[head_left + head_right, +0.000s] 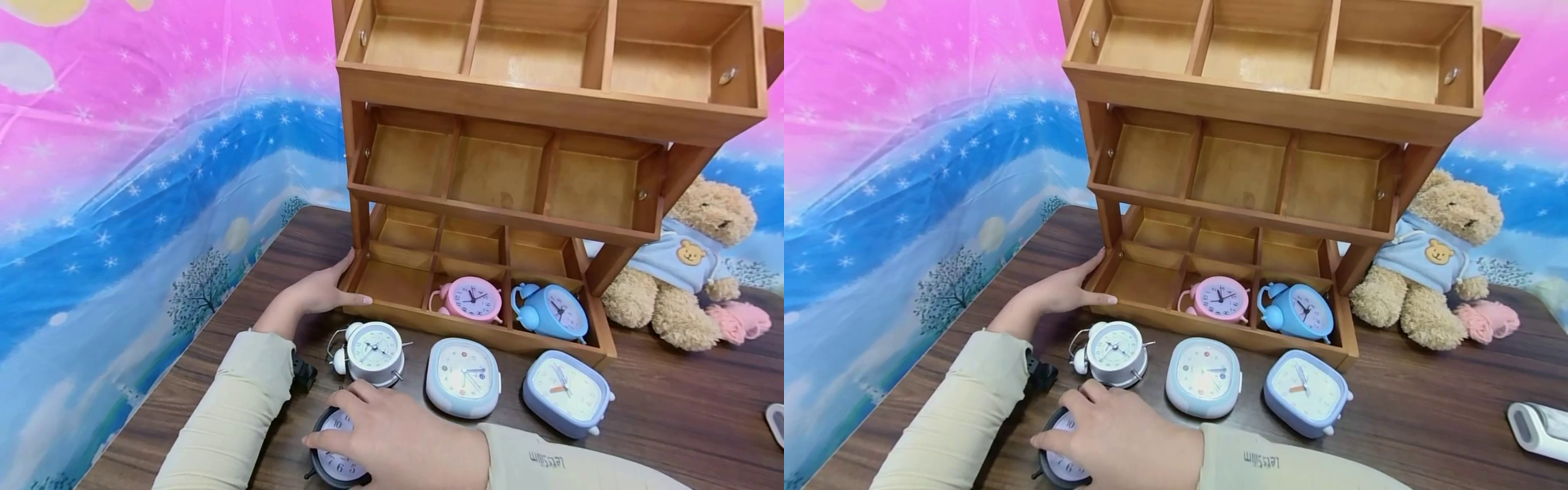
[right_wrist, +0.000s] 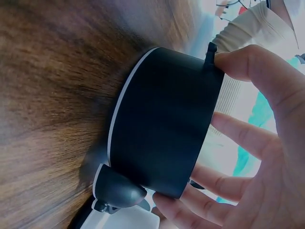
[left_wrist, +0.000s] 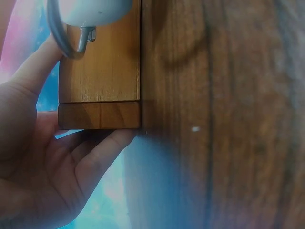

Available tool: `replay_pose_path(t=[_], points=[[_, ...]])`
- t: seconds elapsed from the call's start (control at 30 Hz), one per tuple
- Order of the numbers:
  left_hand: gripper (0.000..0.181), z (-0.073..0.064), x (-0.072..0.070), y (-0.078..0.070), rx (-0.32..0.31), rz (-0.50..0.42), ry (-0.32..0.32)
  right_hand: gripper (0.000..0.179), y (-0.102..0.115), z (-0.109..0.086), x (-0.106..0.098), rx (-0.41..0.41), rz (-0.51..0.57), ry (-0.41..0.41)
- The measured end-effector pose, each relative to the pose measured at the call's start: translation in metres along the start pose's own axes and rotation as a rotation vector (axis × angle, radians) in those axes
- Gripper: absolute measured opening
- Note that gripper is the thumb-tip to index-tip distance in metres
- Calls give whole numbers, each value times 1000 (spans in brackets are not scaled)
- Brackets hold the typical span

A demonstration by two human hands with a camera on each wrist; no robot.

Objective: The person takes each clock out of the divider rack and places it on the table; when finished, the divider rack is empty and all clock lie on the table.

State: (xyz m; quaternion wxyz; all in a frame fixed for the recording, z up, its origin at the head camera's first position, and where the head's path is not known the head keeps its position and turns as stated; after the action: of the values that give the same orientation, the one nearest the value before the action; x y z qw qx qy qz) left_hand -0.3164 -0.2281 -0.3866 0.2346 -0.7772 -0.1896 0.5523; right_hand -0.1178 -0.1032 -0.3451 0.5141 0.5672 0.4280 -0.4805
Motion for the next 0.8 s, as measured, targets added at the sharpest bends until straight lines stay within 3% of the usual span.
replay_pose_path(t=[0.53,0.8], points=[[105,0,1,-1,-3,3,7,60,-2,-3,0,18,-18,-15],[105,1,1,0,-1,0,7,54,-19,-11,-21,116,-24,-109]])
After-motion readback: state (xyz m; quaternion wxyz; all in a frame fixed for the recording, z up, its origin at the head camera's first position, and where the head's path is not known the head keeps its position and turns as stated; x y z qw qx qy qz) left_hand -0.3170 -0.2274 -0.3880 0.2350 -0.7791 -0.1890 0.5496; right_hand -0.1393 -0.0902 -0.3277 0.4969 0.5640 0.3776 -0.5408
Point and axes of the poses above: each hand's wrist, its own z-axis towards the middle knuckle, its own x-axis out of the palm, y = z × x, the point moved 9 cm from there along z, towards the middle knuckle, and after that the axes turned 3 degrees about z, right-handed, at the moved point
